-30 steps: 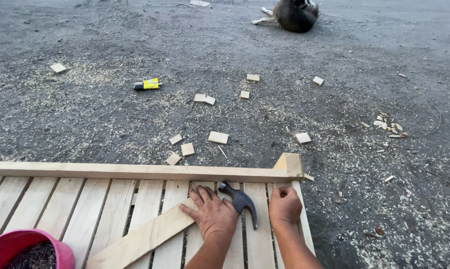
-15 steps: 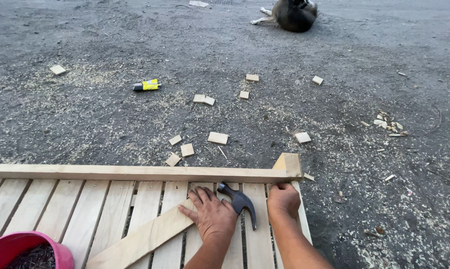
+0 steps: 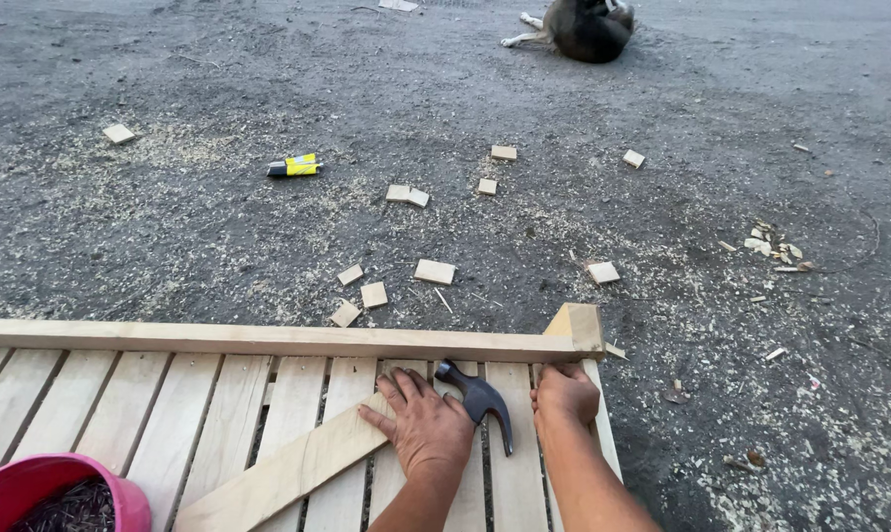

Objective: The person hammers nails into a wooden slatted frame using a hammer and a small wooden block as a nail starter. They repeatedly pick nails from a pink bowl, position them, and drive them into the wood to secure the frame.

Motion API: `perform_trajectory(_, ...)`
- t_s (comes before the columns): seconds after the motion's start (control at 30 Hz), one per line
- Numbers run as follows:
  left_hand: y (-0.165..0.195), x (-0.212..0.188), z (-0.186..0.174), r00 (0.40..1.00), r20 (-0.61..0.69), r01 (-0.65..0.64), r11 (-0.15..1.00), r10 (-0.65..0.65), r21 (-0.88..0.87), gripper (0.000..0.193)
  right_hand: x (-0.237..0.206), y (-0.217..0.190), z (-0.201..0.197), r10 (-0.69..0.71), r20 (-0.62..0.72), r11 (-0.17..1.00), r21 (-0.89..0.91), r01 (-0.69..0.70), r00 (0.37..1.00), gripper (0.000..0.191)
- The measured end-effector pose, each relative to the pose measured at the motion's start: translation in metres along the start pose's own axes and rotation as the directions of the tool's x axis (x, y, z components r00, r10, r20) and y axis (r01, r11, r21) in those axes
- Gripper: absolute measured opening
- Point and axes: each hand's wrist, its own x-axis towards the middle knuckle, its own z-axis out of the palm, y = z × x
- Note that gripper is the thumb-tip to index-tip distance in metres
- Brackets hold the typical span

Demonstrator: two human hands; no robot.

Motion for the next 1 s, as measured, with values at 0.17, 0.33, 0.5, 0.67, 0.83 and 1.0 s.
perform_trajectory(0.17,0.000,0.000,0.001,1.000,-0.018,0.003,1.000,-0.003,-0.026,0.069,0.021,0.014,0.001,0.001,0.033,1.000,0.005,-0.001,0.999,0.006)
perform_trajectory(0.33,0.000,0.002,0.003,0.999,-0.036,0.003,1.000,-0.004,-0.029,0.070,0.038,0.024,0.000,0.028,0.129,0.996,0.082,-0.039,0.991,0.008)
perform_trajectory(0.5,0.000,0.002,0.004,1.000,-0.025,-0.002,1.000,0.002,-0.008,0.068,0.035,0.028,-0.001,-0.059,0.080,0.998,0.029,0.056,0.995,0.005)
perform_trajectory(0.67,-0.001,0.002,0.006,0.999,-0.052,0.002,1.000,-0.003,-0.025,0.069,0.018,0.025,-0.001,-0.159,-0.001,0.977,-0.144,0.157,0.987,0.014)
perform_trajectory(0.83,0.000,0.001,0.002,0.998,-0.057,-0.002,1.000,0.001,-0.017,0.069,0.018,0.019,-0.001,-0.465,-0.035,0.693,-0.637,0.339,0.885,0.022)
perform_trajectory(1.0,0.000,-0.001,0.001,0.998,-0.058,0.000,1.000,-0.001,-0.018,0.069,0.028,0.020,-0.002,-0.456,0.017,0.616,-0.715,0.330,0.890,0.020)
